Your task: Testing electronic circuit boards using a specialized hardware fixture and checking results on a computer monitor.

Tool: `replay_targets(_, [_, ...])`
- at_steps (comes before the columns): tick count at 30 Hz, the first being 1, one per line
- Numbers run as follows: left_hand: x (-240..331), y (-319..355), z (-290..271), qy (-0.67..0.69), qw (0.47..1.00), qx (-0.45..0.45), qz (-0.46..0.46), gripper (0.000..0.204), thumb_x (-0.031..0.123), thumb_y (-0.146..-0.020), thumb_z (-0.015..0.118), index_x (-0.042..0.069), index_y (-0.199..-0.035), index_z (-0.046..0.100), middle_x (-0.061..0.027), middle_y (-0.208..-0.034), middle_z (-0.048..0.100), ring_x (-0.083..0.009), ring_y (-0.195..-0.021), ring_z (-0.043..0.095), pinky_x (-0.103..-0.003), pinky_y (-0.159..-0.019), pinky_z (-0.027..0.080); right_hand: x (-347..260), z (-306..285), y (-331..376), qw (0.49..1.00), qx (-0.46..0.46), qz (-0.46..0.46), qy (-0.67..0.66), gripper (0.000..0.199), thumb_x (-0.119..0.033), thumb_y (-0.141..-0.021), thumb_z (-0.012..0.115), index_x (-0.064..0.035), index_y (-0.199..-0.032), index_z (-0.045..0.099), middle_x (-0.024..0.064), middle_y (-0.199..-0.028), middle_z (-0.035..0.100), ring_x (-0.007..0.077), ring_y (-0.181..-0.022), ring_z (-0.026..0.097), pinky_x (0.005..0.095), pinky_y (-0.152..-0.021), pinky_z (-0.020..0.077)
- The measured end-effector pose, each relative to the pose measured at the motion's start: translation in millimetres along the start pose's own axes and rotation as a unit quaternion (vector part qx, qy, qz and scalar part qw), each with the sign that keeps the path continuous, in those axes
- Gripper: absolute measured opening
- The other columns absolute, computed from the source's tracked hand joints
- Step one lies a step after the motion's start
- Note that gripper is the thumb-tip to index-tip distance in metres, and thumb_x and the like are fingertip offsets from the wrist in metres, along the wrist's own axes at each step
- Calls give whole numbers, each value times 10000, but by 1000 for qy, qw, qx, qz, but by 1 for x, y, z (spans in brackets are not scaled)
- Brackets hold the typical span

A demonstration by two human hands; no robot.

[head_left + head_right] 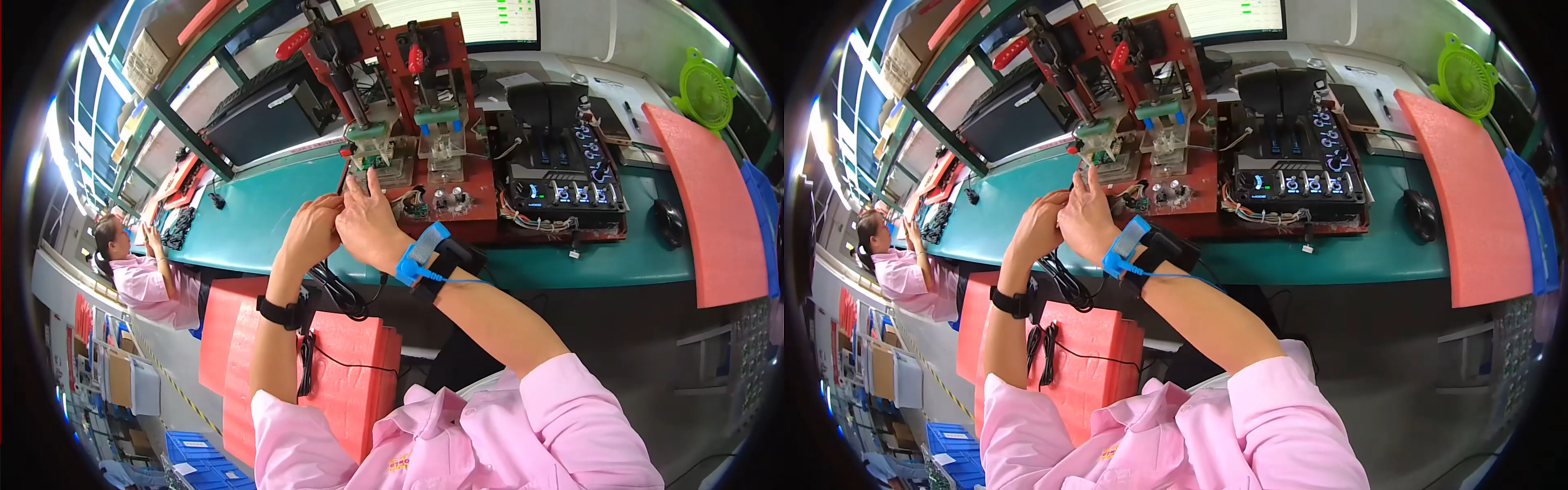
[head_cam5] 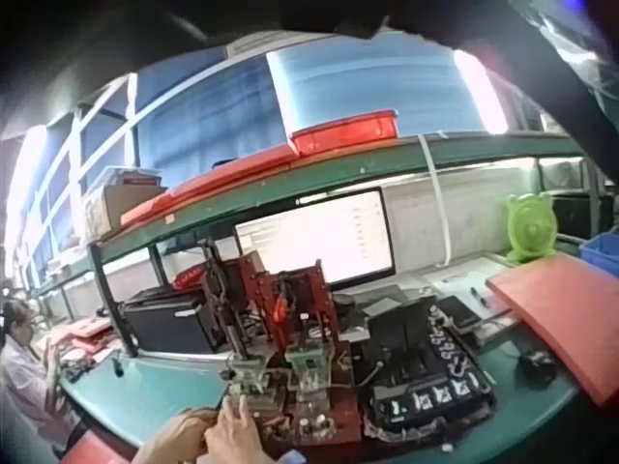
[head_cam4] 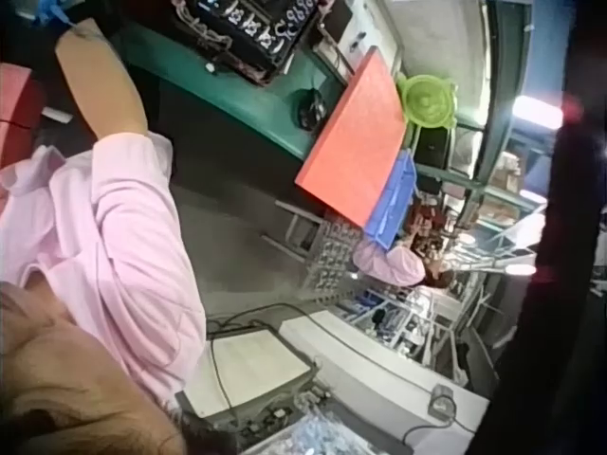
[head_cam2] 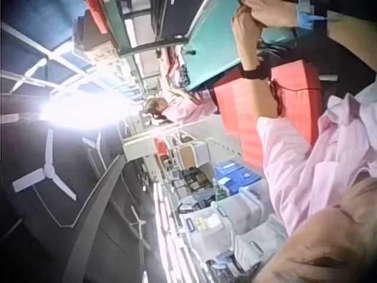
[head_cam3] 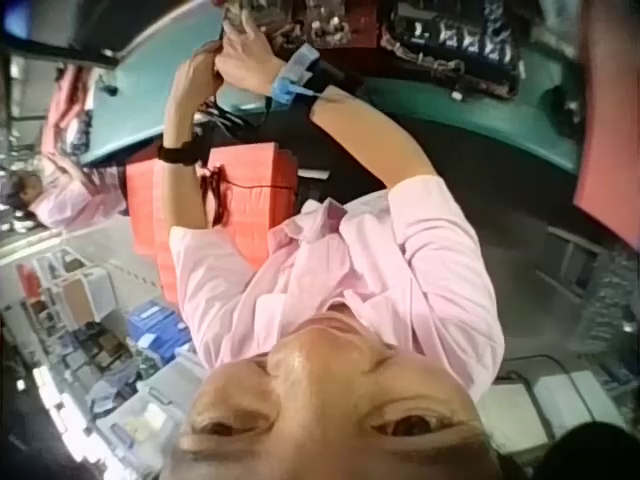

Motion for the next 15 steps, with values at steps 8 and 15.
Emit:
replay_targets(8, [16,15,-10,-29,996,70,-47,356,154,-758,553,57,-1099,517,-132,-1227,447,-308,-1112,431,-399,-909,340,27,-34,64,960,60,80,-260,152,-106,-716,505,36,-763,533,152,-814,589,307,-856,551,384,-692,445])
replay_targets(15, [50,-14,-10,-81,994,68,21,389,172,-792,523,86,-1169,482,-86,-1300,388,-282,-1208,341,-466,-958,286,-3,4,66,948,-26,78,-307,249,-103,-737,503,30,-942,453,154,-671,580,335,-579,573,431,-505,454])
Point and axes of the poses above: each hand's wrist, its own y-axis away from the middle knuckle, its own z-axis out of the palm, x = y × z, the point moved 4 cm from there along -y, towards the middle knuckle
